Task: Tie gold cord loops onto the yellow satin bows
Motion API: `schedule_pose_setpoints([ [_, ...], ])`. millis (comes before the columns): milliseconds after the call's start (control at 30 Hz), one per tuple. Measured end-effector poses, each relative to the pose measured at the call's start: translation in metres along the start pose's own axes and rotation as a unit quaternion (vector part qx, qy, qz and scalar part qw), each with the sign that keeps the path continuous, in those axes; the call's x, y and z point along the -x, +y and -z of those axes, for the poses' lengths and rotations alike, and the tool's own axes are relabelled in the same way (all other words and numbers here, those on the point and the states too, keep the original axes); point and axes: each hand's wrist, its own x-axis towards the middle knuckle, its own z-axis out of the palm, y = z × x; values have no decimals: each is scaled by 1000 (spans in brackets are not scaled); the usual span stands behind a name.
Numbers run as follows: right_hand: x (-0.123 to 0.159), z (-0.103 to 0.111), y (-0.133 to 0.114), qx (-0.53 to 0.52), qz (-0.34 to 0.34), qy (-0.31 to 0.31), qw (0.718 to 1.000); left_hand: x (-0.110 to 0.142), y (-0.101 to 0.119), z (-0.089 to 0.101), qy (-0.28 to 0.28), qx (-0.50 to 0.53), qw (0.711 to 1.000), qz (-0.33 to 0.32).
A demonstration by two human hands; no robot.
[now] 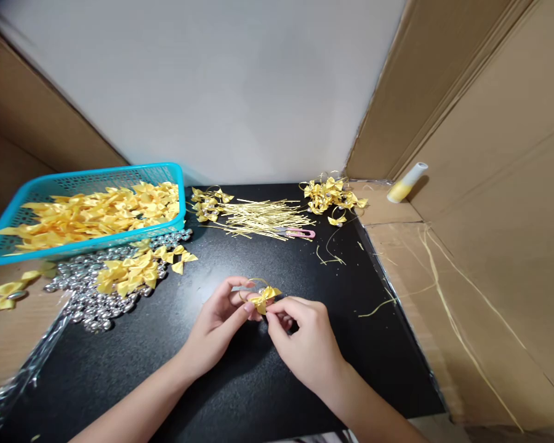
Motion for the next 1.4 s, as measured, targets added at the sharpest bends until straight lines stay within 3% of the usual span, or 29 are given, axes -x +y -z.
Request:
schedule_pose_setpoints([
  [200, 1, 0, -3, -1, 8, 8, 1000, -2, 3, 0, 5, 26, 999, 34],
  [1400, 0, -2, 2, -24, -25, 13, 999, -4, 6, -2, 9, 31, 998, 54],
])
